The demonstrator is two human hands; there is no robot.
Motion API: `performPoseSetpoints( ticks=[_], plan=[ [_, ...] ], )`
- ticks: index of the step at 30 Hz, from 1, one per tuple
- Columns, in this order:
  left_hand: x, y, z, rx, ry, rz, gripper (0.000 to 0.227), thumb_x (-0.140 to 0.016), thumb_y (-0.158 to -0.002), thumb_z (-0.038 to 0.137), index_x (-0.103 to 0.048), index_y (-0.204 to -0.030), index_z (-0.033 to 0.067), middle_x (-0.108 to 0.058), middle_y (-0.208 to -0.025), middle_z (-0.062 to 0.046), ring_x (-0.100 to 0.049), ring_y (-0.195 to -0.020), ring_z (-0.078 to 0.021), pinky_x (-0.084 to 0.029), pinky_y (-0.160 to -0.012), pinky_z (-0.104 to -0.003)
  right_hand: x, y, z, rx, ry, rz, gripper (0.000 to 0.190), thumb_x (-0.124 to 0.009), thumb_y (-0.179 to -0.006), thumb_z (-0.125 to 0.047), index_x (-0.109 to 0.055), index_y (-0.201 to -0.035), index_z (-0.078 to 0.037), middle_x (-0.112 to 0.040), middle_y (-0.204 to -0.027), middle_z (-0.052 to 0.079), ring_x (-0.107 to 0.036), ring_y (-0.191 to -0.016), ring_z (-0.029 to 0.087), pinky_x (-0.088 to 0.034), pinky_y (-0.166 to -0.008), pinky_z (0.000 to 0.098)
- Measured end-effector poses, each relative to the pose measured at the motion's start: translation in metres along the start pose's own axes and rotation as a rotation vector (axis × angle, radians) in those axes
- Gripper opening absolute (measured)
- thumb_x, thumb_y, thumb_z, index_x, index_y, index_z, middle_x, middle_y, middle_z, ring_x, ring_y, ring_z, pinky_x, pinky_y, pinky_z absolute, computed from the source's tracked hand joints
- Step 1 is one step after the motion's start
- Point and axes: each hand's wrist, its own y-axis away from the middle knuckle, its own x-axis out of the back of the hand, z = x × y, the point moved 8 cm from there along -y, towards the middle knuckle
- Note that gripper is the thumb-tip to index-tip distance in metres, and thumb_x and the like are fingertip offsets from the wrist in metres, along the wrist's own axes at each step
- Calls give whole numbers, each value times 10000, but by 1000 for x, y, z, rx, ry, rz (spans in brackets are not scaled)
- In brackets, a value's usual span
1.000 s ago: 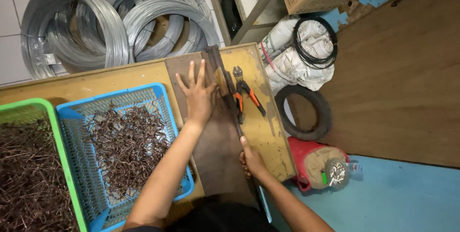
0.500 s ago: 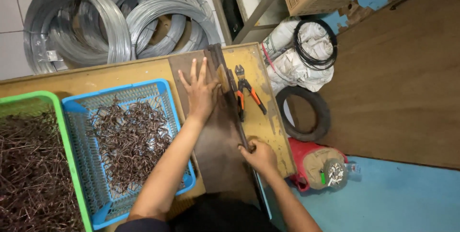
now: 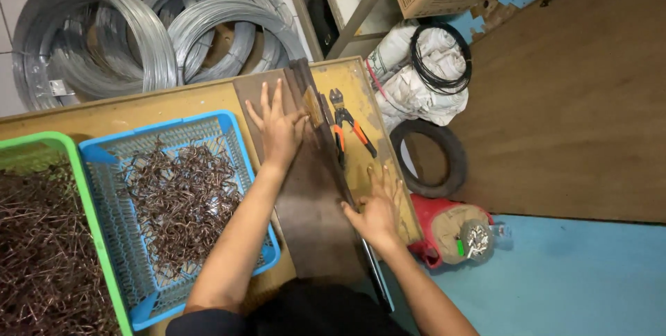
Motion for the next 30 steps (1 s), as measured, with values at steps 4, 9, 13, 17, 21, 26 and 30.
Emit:
performPoseSetpoints(
  ticks=[4,9,13,17,21,26,30],
  plan=[
    [-5,7,-4,69,54,-49,92,-859,-811,287,-817,-892,272,-432,-1614,-109,-231,-1537,-416,-105,-1143,-744,8,3,1,0,54,75,407,-738,-810,-501,-797,-713,-110,-483,-1569,98,-197,-1564,345,-36,-1237,584],
    [-27,15,-20,188,135,-116,92,-809,-871,335,-818,-958,304,-370,-1641,-99,-196,-1542,-421,-133,-1165,-714,32,6,-12,6,33,68,363,-744,-810,-463,-807,-737,-113,-490,-1565,92,-204,-1557,365,-56,-1222,627],
    [-23,11,-18,202,155,-133,80,-807,-870,318,-819,-949,308,-363,-1646,-94,-185,-1544,-430,-145,-1166,-705,40,5,-12,1,18,60,371,-746,-807,-470,-815,-766,-108,-481,-1574,96,-206,-1559,365,-57,-1223,631],
    [-14,9,-11,164,117,-126,80,-814,-849,288,-816,-924,313,-378,-1643,-80,-183,-1549,-424,-114,-1173,-705,50,0,-12,-14,-10,8,372,-738,-793,-501,-821,-762,-139,-472,-1581,57,-174,-1574,334,-25,-1234,623],
    [-20,15,-14,174,128,-120,90,-826,-832,291,-816,-918,319,-383,-1645,-70,-195,-1548,-422,-108,-1174,-698,65,-4,-17,8,-16,35,345,-761,-783,-474,-816,-731,-138,-501,-1557,57,-219,-1562,333,-42,-1230,621],
    [-17,22,-12,208,178,-134,84,-817,-849,283,-820,-932,299,-364,-1655,-65,-180,-1551,-422,-96,-1174,-705,76,-10,-21,48,12,29,347,-761,-774,-466,-818,-736,-126,-515,-1544,77,-245,-1552,351,-78,-1217,643],
    [-29,30,-20,244,239,-145,83,-811,-859,296,-819,-941,305,-367,-1644,-76,-186,-1543,-433,-124,-1173,-708,85,-11,-25,82,14,19,350,-749,-795,-458,-811,-691,-130,-522,-1539,97,-268,-1543,372,-81,-1200,666]
  ],
)
